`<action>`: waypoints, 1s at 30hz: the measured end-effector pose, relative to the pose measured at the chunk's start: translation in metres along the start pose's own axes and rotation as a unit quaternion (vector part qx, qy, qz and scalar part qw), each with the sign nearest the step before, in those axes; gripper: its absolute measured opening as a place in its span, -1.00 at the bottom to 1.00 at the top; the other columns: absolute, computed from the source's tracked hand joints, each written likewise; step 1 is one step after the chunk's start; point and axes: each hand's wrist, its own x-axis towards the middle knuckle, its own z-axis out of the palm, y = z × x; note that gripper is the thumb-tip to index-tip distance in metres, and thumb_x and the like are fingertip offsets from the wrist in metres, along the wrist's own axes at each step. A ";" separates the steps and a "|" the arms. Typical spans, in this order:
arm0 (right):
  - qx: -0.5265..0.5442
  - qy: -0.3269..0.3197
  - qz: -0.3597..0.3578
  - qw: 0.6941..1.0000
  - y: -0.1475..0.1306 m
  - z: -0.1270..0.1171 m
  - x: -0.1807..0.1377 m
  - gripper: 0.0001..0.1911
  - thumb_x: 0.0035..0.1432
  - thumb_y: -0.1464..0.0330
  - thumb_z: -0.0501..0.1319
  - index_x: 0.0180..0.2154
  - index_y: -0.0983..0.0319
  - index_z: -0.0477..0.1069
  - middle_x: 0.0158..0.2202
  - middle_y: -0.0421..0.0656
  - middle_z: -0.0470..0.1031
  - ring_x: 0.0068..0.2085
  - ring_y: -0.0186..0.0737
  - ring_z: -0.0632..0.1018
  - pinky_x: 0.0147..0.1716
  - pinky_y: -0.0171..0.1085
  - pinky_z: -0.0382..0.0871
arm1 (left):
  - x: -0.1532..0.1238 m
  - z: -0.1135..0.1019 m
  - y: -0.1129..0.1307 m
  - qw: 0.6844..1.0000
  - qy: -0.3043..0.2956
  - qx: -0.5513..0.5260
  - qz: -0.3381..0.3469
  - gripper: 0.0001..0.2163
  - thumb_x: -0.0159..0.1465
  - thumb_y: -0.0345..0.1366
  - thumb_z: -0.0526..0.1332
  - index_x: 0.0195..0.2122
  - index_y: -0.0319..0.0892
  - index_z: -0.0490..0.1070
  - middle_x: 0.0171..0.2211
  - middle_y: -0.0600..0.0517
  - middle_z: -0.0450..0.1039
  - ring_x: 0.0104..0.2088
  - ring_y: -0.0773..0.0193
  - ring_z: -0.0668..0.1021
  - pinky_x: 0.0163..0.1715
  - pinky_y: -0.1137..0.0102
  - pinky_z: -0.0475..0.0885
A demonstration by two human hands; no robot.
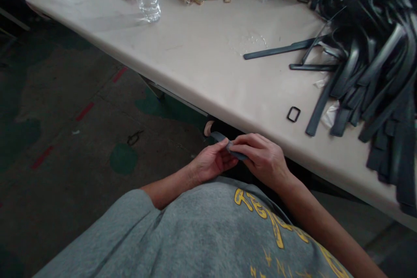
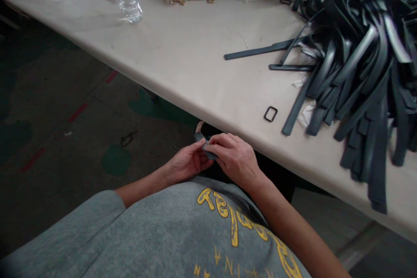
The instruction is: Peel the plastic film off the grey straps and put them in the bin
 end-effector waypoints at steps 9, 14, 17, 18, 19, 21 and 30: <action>0.162 0.035 0.010 0.986 -0.003 -0.007 0.004 -0.83 0.29 0.46 0.14 -0.17 0.16 0.47 -0.23 -0.16 0.63 -0.17 -0.23 0.62 -0.05 -0.17 0.49 | 0.007 -0.012 0.015 0.994 -0.058 -0.091 0.027 -0.57 0.41 -0.06 0.00 -0.12 -0.36 0.46 -0.24 -0.19 0.57 -0.21 0.14 0.62 -0.16 0.29 0.54; 0.248 -0.003 0.045 0.968 -0.012 -0.047 -0.018 -0.82 0.27 0.45 0.17 -0.15 0.09 0.47 -0.24 -0.24 0.62 -0.21 -0.24 0.64 -0.20 -0.32 0.57 | 0.040 -0.067 0.066 0.943 0.222 -0.173 0.179 -0.68 0.42 -0.20 0.02 -0.05 -0.36 0.41 -0.44 -0.08 0.51 -0.49 0.28 0.56 -0.44 0.43 0.51; 0.233 -0.011 0.050 0.971 -0.011 -0.055 -0.032 -0.83 0.29 0.39 0.15 -0.16 0.04 0.48 -0.25 -0.28 0.63 -0.24 -0.25 0.65 -0.23 -0.35 0.60 | 0.036 -0.101 0.101 0.908 0.275 -0.178 0.260 -0.70 0.45 -0.27 -0.06 -0.04 -0.32 0.39 -0.50 0.01 0.46 -0.56 0.36 0.50 -0.50 0.51 0.45; 0.232 -0.012 0.051 0.971 -0.010 -0.054 -0.035 -0.84 0.29 0.37 0.16 -0.17 0.03 0.48 -0.25 -0.29 0.63 -0.25 -0.24 0.66 -0.24 -0.35 0.61 | 0.030 -0.108 0.111 0.896 0.284 -0.177 0.293 -0.70 0.46 -0.28 -0.08 -0.04 -0.29 0.38 -0.51 0.02 0.45 -0.56 0.39 0.49 -0.49 0.55 0.43; 0.234 -0.009 0.056 0.971 -0.009 -0.052 -0.036 -0.84 0.29 0.36 0.16 -0.18 0.01 0.49 -0.25 -0.30 0.63 -0.27 -0.23 0.66 -0.26 -0.36 0.62 | 0.024 -0.112 0.119 0.882 0.290 -0.174 0.328 -0.71 0.46 -0.30 -0.10 -0.04 -0.27 0.38 -0.50 0.04 0.45 -0.56 0.41 0.49 -0.48 0.57 0.42; 0.249 0.007 0.071 0.966 -0.009 -0.046 -0.036 -0.81 0.29 0.38 0.14 -0.20 -0.01 0.50 -0.27 -0.31 0.63 -0.31 -0.22 0.66 -0.30 -0.37 0.62 | 0.007 -0.114 0.132 0.852 0.294 -0.160 0.402 -0.73 0.47 -0.31 -0.10 -0.01 -0.19 0.36 -0.45 0.07 0.48 -0.52 0.45 0.51 -0.43 0.60 0.41; 0.360 -0.032 0.118 0.925 -0.009 -0.032 -0.003 -0.86 0.27 0.27 0.22 -0.24 0.12 0.57 -0.28 -0.22 0.63 -0.27 -0.25 0.64 -0.25 -0.39 0.55 | -0.052 -0.066 0.108 0.801 0.102 0.173 0.564 -0.69 0.26 -0.15 0.28 -0.04 -0.19 0.46 -0.32 -0.02 0.59 -0.43 0.31 0.60 -0.40 0.47 0.45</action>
